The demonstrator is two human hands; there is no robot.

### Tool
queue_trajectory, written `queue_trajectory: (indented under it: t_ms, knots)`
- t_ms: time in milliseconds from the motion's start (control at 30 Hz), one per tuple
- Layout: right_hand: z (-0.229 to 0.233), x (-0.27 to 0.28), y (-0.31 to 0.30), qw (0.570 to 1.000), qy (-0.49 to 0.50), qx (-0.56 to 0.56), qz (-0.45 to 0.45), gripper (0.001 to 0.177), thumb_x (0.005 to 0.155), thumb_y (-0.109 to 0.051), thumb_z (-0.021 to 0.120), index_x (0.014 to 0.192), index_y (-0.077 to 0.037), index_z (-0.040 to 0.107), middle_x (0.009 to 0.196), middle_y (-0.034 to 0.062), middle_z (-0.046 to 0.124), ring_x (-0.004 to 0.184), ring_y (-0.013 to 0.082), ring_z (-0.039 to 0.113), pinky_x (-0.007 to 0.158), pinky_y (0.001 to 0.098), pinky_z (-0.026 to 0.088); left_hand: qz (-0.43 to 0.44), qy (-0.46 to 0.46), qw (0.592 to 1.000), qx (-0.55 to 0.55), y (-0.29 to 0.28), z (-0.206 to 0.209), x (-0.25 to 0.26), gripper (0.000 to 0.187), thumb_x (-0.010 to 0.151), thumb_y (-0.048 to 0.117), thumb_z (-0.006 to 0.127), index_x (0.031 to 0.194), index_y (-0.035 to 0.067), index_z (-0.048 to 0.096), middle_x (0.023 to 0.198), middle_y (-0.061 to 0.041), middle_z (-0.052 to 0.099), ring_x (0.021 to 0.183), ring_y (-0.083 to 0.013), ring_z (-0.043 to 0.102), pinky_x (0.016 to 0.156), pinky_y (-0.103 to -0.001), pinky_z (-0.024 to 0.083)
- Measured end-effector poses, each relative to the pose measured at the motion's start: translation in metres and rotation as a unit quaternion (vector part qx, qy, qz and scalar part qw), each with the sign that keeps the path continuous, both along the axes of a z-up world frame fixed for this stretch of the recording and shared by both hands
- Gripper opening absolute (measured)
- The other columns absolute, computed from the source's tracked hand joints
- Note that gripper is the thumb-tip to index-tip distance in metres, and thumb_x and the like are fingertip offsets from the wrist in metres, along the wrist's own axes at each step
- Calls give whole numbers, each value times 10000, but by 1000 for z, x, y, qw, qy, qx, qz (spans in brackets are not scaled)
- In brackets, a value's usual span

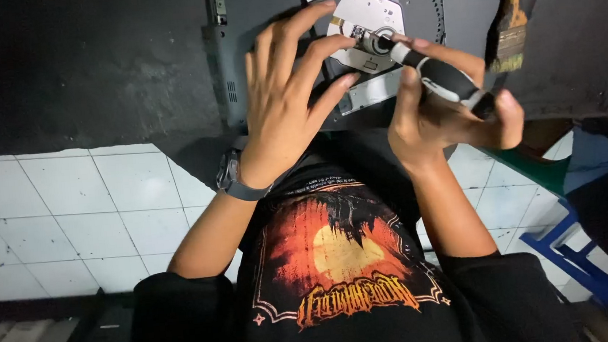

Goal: The person is repairing a disassembled electronic device, likely a DVD drive, on a dark workbench. They use a screwdriver to tighten screws on the internal mechanism and handle small components with their hands.

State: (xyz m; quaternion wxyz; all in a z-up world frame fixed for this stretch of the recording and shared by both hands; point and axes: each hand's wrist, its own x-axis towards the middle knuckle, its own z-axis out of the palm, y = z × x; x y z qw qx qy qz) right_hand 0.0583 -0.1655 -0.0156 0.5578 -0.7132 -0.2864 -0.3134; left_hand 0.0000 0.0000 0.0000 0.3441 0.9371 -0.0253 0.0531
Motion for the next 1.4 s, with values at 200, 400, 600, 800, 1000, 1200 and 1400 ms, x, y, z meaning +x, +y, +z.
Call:
queue_trajectory:
  t_ms: [200,400,600,800,1000,1200,1400]
  knots:
    - [-29,-22,-90,951,115,160,-239,739,1121,-68,822,1644,-338,374,1663,142,452,833,524,644,890,672,702,3,2,1000,0,-1,4,2,241,1100,351,664,1303,226,634,1514,21,461,1314,-283,524,947,-398,465]
    - [-30,15,-227,927,306,-84,-202,327,1233,46,759,1324,0,448,1179,217,517,901,263,583,729,365,614,3,5,1000,-7,-3,5,2,306,1093,361,665,1356,220,597,1520,26,465,1276,-275,515,953,-410,442]
    - [57,18,-180,833,329,-433,-99,733,1149,59,811,1715,-64,362,1051,215,668,894,351,617,902,484,468,17,-1,1000,-19,-3,-1,-4,512,1124,347,734,1556,262,471,1680,-43,277,1353,-289,580,1150,-501,460]
    - [51,12,-169,861,306,-381,-138,470,1123,-19,757,1523,-11,511,1148,261,696,1012,427,621,898,494,429,5,6,1000,-30,-2,-2,-1,523,1102,371,704,1556,260,468,1652,-17,343,1307,-284,514,1172,-489,415]
    - [47,-15,-123,918,151,-320,-178,161,1138,-51,668,1192,100,672,1106,240,662,991,386,564,879,473,387,21,-12,998,-65,-6,3,2,409,1010,335,780,1376,242,622,1554,-14,408,1266,-262,514,1132,-477,412]
    - [48,-25,-59,819,239,-502,-141,669,1064,-569,642,1478,-52,549,1200,189,517,1059,379,463,874,505,373,25,0,995,-98,-5,5,0,466,969,334,812,1375,269,593,1540,11,426,1256,-267,536,1106,-467,400]
    - [38,-23,-49,898,276,-334,-77,499,1060,-391,697,1344,-20,522,1244,136,602,1104,292,562,945,418,324,14,-35,982,-185,0,4,-5,445,978,209,817,1364,219,595,1499,-34,410,1464,-277,447,1232,-469,401]
